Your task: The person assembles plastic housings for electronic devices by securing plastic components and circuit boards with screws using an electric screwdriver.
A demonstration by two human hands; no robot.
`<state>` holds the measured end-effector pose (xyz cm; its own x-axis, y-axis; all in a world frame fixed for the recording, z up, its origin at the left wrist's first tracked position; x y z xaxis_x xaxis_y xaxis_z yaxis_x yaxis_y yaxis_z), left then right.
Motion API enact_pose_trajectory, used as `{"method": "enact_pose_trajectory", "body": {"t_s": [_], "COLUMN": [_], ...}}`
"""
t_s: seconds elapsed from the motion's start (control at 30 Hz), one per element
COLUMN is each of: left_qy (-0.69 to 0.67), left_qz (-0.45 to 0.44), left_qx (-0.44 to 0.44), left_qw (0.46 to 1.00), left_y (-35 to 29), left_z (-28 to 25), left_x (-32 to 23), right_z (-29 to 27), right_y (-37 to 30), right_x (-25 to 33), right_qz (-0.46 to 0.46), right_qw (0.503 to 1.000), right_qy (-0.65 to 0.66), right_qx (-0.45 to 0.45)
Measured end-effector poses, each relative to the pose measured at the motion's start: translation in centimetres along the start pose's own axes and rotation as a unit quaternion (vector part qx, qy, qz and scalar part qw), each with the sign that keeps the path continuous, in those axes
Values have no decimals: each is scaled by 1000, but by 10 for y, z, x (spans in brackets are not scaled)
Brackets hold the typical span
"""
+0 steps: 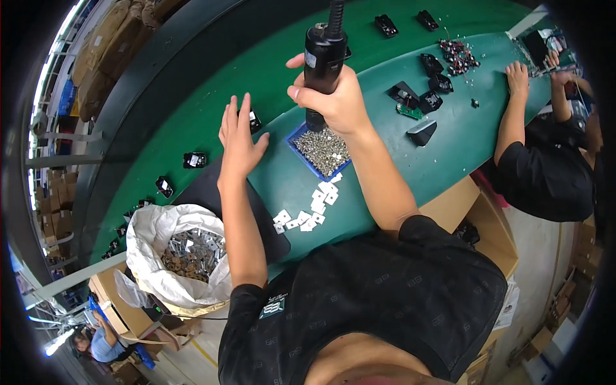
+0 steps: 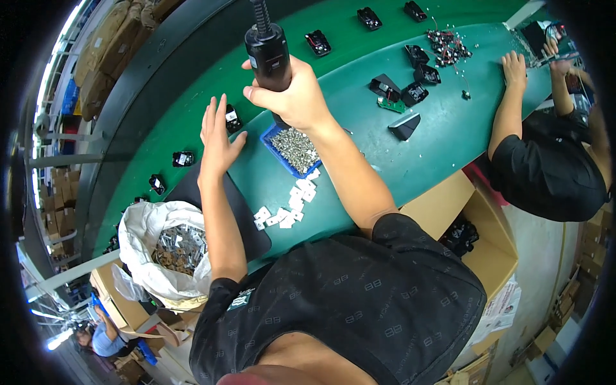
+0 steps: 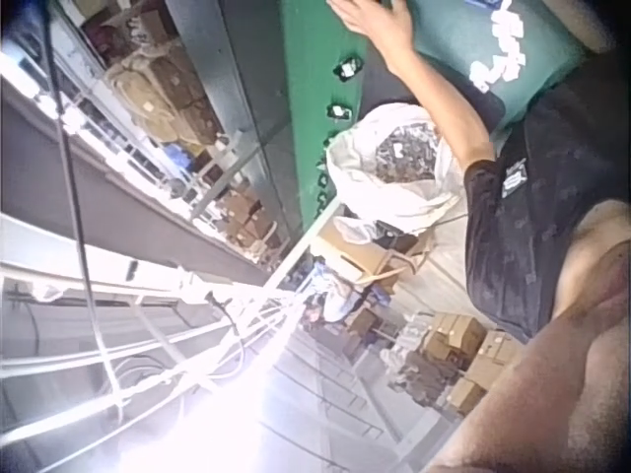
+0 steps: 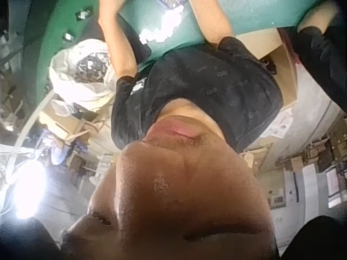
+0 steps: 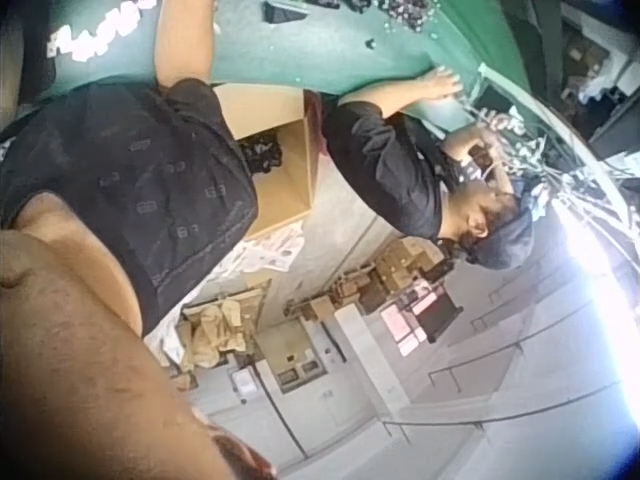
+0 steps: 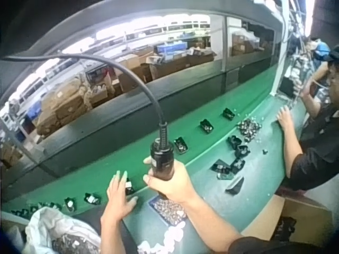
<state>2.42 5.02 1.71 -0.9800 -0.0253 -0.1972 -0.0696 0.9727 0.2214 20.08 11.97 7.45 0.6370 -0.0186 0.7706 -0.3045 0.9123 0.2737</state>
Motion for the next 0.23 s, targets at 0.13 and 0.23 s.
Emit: {"method": "enact_pose_trajectory", "body": {"t_s": [0.13, 0.23], "left_qy": [-51, -61], "left_qz": [74, 78], "left_qx": [-78, -23], "left_qw": [993, 995], "left_y": [-30, -42], "left_z": [-20, -4], "left_x": [-47, -66], "right_z": [6, 8], "right_y": [-4, -8], "right_x": [11, 12], "right_qz": [12, 6], "right_qw": [999, 999], "right_qy": [33, 50], "right_qx": [1, 12]}}
Point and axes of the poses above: each hand's wrist, its own y-axis towards the middle knuckle, its own z-axis out of the palm, x = y × z, the point moved 9 cm from there along y, towards the middle knuckle, and after that the axes turned 13 degrees about y, right-handed, at the moved point
